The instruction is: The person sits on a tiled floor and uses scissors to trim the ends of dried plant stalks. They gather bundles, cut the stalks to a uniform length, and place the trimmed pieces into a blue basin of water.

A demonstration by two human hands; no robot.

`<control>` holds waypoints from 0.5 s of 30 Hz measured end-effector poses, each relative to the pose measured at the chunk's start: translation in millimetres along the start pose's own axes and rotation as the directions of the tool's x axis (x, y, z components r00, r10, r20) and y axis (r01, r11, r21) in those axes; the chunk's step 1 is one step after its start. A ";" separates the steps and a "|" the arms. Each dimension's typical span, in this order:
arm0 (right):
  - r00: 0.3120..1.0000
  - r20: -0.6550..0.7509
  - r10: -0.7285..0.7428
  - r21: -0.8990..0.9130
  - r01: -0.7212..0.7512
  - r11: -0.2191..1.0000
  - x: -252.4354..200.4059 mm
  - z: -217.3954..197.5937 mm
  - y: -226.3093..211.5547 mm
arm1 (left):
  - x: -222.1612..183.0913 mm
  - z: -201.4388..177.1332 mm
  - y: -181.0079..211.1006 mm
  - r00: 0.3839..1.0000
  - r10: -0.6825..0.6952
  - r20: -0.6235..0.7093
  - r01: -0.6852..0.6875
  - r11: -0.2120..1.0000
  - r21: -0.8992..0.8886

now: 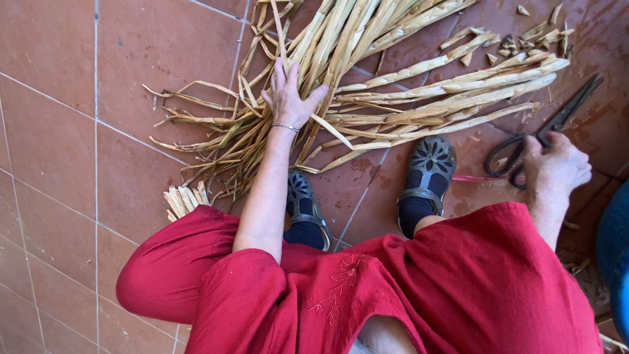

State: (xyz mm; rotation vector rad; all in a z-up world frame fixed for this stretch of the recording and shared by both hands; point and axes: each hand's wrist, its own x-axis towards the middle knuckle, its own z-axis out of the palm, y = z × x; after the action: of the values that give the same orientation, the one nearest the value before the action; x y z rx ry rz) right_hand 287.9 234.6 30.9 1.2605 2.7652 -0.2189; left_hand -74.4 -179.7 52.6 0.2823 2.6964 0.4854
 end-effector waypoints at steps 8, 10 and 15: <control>0.710 -0.229 -0.665 0.368 0.696 0.616 1.1 -38.6 -179.4 | 10.0 -37.1 -1.0 0.821 0.288 -0.493 -0.205 0.955 0.216; 0.618 -0.152 -0.771 0.387 0.755 0.529 -4.7 -44.5 -211.8 | -14.0 -45.2 -0.6 0.842 0.215 -0.495 -0.326 0.933 -0.150; 0.464 0.070 -0.883 0.290 0.837 0.463 -17.5 -30.6 -252.2 | -117.4 -46.8 -14.5 0.886 -0.079 -0.456 -0.294 0.665 -0.686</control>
State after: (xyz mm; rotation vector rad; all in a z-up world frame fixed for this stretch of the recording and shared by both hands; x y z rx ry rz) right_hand 107.9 63.3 86.6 -0.3374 2.9329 -0.6875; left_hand 11.1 -237.3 127.1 0.0947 2.6004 1.8350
